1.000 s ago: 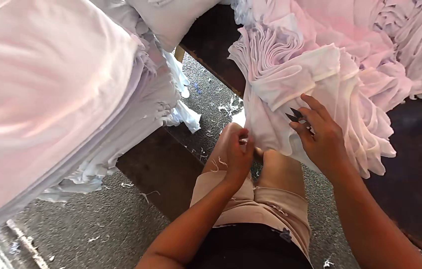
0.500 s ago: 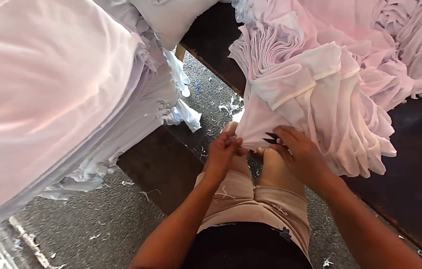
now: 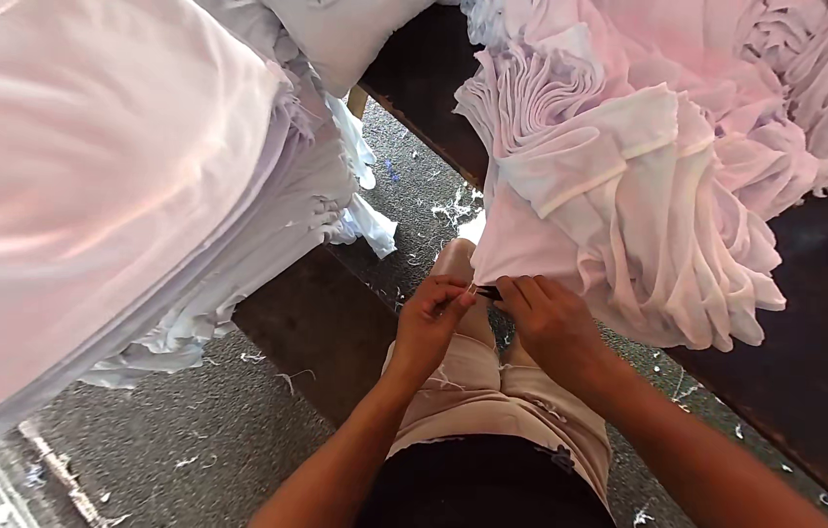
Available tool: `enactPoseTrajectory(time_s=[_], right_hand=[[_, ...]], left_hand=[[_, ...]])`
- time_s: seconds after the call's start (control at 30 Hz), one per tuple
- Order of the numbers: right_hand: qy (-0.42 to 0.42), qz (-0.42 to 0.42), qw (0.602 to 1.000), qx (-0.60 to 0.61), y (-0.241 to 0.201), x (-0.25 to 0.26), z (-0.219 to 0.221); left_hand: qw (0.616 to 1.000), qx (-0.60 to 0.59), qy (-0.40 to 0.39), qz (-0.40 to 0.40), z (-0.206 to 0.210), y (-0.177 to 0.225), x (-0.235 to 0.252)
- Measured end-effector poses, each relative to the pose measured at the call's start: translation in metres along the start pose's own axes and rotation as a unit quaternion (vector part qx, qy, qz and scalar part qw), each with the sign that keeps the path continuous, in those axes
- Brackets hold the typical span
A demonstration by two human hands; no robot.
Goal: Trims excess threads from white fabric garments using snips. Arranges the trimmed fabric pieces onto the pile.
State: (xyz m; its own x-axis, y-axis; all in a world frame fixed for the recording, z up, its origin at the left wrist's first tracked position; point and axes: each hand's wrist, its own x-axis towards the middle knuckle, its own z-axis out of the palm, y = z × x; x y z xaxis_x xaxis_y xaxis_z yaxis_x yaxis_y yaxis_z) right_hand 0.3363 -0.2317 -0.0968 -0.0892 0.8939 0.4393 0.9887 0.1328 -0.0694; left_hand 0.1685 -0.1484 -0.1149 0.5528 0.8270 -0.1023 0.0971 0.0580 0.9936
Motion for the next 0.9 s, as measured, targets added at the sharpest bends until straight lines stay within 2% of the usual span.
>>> enactPoseTrajectory(time_s=[0.2,0.37,0.43,0.53,0.63,0.7,0.77,0.9], right_hand=[[0.0,0.012,1.0,-0.011,0.002,0.001,-0.002],[0.001,0.035,0.999,0.021,0.007,0.003,-0.004],[0.005,0.062,0.997,0.04,0.013,0.005,-0.009],[0.013,0.106,0.992,0.063,0.021,0.005,-0.021],[0.011,0.13,0.988,0.084,0.028,-0.005,-0.025],[-0.004,0.134,0.987,0.085,0.031,-0.016,-0.023],[-0.018,0.131,0.988,0.078,0.033,-0.027,-0.02],[-0.022,0.112,0.99,0.083,0.034,-0.049,-0.01]], left_hand=[[0.989,-0.141,-0.047,-0.025,0.007,-0.006,0.006],[0.986,-0.157,-0.058,-0.023,0.03,-0.009,0.008],[0.969,-0.231,-0.022,-0.083,0.044,-0.007,0.012],[0.917,-0.341,0.04,-0.203,0.067,0.004,0.023],[0.886,-0.377,0.051,-0.266,0.078,0.013,0.026],[0.889,-0.361,0.041,-0.279,0.076,0.015,0.021],[0.909,-0.322,0.023,-0.266,0.07,0.012,0.013],[0.961,-0.203,-0.026,-0.188,0.054,0.004,-0.007]])
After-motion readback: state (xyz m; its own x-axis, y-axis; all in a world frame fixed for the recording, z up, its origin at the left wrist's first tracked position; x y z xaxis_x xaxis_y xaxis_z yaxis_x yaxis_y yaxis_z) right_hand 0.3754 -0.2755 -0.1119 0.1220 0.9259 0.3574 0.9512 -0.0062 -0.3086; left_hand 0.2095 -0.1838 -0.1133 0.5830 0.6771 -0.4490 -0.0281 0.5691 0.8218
